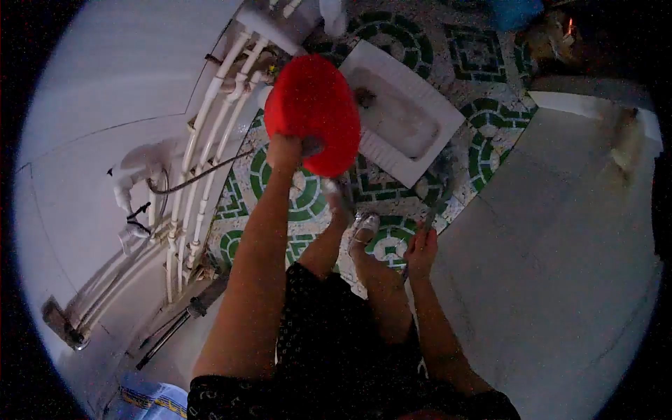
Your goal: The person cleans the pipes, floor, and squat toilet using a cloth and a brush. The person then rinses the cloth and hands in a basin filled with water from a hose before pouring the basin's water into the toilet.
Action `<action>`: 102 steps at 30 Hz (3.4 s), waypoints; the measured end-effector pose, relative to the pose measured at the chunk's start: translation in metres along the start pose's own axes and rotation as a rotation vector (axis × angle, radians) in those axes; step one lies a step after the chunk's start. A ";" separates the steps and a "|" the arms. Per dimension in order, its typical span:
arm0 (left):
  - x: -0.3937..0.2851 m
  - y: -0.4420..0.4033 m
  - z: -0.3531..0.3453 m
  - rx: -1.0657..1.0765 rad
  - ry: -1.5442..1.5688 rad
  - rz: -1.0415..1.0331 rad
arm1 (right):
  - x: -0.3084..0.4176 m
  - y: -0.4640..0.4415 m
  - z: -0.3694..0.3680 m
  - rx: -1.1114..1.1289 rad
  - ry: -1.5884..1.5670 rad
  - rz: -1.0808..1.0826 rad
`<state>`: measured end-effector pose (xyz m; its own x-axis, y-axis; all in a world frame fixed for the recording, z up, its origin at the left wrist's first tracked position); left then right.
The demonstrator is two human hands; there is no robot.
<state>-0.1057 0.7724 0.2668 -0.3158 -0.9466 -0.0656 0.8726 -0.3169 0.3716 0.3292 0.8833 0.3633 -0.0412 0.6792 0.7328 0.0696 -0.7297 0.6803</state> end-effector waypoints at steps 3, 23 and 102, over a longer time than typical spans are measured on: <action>0.072 0.033 -0.042 -0.027 -0.015 -0.297 | -0.018 0.009 0.008 -0.039 0.152 -0.018; 0.358 0.124 -0.367 -0.016 0.643 0.559 | -0.252 -0.039 -0.109 0.528 1.192 0.583; 0.265 0.011 -0.329 0.190 1.451 0.494 | -0.015 0.371 -0.491 0.724 0.791 1.703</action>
<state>-0.0578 0.4983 -0.0509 0.6999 -0.2304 -0.6761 0.6834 -0.0594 0.7276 -0.1338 0.5635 0.6126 0.1564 -0.8641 0.4783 0.8061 -0.1682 -0.5674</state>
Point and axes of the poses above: each hand's wrist, its own y-axis away from the middle knuckle, its own z-axis out of the back of the hand, x = y × z, the point moved 1 cm from there along -y, towards the middle knuckle, and after that the axes turned 11 degrees about -x, right-handed, at the moved point
